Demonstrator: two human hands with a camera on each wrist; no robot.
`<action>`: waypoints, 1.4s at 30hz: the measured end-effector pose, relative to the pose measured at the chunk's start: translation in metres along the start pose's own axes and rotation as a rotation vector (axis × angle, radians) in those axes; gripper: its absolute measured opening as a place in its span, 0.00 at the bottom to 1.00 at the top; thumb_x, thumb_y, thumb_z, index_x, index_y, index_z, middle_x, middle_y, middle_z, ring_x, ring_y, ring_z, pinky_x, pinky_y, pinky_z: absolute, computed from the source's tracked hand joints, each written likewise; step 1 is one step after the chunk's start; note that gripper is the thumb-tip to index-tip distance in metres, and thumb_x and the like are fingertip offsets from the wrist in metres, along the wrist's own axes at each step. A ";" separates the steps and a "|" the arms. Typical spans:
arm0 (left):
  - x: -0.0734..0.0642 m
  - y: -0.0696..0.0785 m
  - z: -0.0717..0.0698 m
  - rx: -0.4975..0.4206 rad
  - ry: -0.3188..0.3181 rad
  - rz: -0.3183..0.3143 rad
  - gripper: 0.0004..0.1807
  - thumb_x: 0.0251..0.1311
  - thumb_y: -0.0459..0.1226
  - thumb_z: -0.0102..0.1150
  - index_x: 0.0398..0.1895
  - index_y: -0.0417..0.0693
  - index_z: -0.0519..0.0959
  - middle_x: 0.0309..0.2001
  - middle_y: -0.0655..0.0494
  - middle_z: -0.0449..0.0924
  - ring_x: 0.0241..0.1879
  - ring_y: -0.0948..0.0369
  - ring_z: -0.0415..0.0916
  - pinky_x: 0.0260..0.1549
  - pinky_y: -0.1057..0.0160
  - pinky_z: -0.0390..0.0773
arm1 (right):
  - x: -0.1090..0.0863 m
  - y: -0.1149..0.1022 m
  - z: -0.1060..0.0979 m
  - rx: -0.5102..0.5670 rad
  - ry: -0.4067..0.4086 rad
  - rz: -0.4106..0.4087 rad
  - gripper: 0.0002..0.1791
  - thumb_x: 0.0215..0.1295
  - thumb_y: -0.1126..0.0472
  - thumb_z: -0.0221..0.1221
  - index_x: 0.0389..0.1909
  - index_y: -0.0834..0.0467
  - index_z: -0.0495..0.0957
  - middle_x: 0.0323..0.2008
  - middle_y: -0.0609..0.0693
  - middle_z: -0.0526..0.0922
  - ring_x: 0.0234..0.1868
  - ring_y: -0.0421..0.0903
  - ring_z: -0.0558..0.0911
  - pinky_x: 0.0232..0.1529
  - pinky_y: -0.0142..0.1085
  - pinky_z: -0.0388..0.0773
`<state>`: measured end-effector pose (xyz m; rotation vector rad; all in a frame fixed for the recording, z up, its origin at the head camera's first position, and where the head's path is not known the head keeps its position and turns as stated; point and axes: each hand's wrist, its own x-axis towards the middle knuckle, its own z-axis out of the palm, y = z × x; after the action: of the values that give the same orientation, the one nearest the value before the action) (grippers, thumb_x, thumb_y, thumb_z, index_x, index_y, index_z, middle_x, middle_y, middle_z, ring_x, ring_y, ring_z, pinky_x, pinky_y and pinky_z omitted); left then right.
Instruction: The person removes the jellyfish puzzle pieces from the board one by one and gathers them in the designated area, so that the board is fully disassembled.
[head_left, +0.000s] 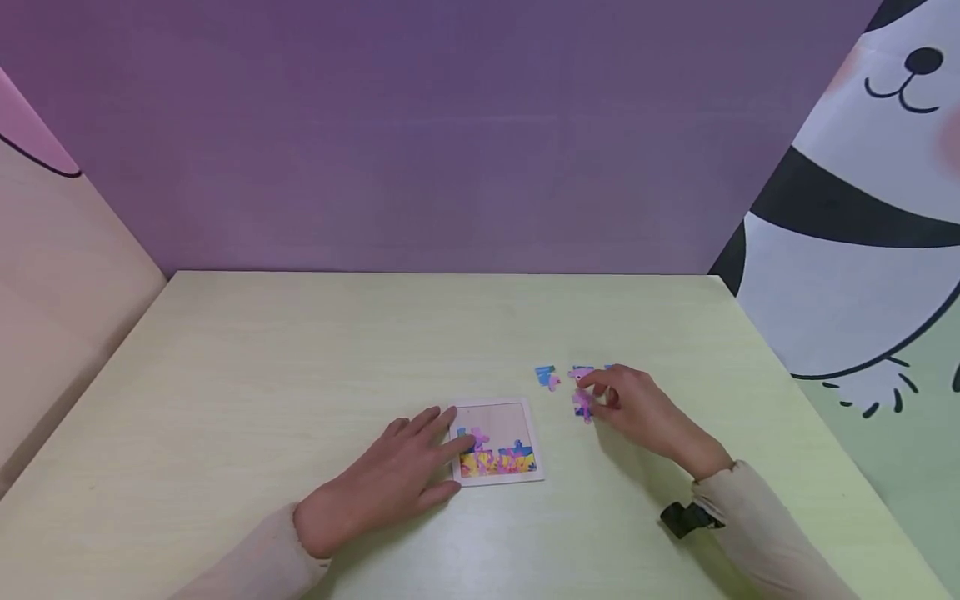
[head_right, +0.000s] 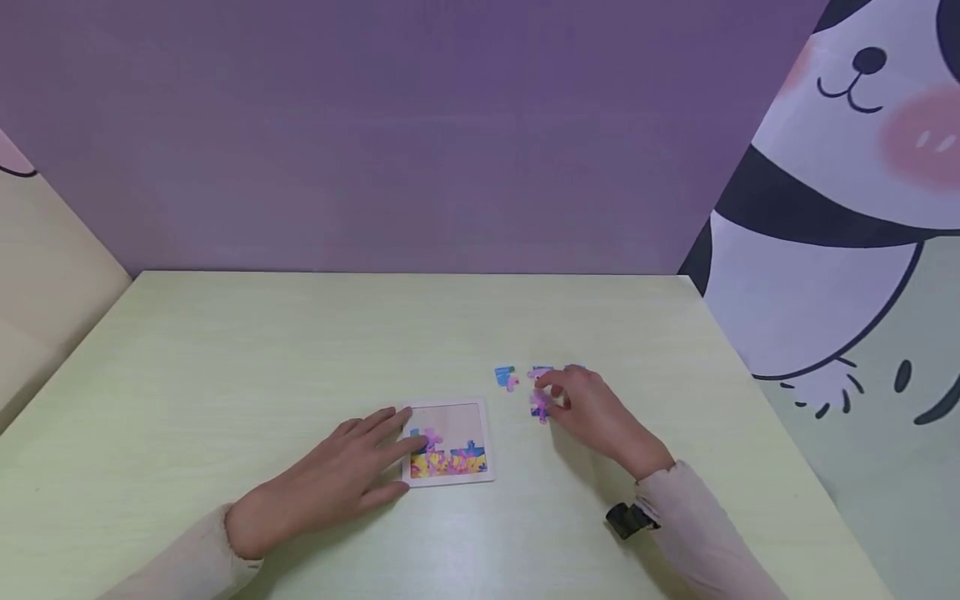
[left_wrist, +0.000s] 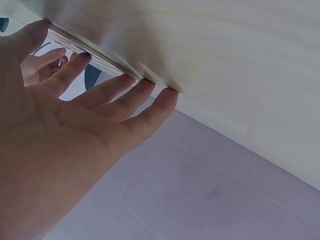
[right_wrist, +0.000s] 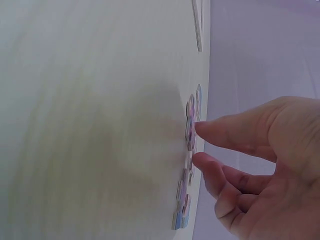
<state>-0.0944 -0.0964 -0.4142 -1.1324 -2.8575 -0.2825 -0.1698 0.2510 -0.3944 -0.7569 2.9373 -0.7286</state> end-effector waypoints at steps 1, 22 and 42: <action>0.000 0.000 0.000 0.004 0.004 0.001 0.26 0.69 0.50 0.54 0.68 0.58 0.73 0.70 0.40 0.66 0.69 0.43 0.64 0.58 0.42 0.70 | 0.000 0.000 0.001 0.001 0.010 -0.007 0.15 0.58 0.72 0.67 0.47 0.63 0.83 0.35 0.52 0.82 0.32 0.44 0.77 0.32 0.33 0.76; 0.000 0.001 0.007 0.040 0.051 0.056 0.19 0.72 0.46 0.52 0.65 0.63 0.75 0.67 0.38 0.68 0.65 0.43 0.67 0.54 0.41 0.73 | 0.010 -0.036 0.018 0.260 -0.032 -0.095 0.09 0.64 0.68 0.63 0.45 0.60 0.83 0.39 0.50 0.84 0.37 0.43 0.79 0.38 0.35 0.78; 0.006 0.003 0.003 0.182 0.104 -0.012 0.30 0.64 0.56 0.61 0.55 0.39 0.79 0.59 0.46 0.78 0.57 0.51 0.75 0.44 0.53 0.80 | 0.042 -0.102 0.051 0.119 -0.224 -0.157 0.15 0.67 0.64 0.62 0.53 0.61 0.81 0.44 0.49 0.81 0.43 0.44 0.77 0.47 0.39 0.78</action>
<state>-0.0971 -0.0900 -0.4157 -1.0360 -2.7344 -0.0763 -0.1540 0.1308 -0.3907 -0.9944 2.6334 -0.7655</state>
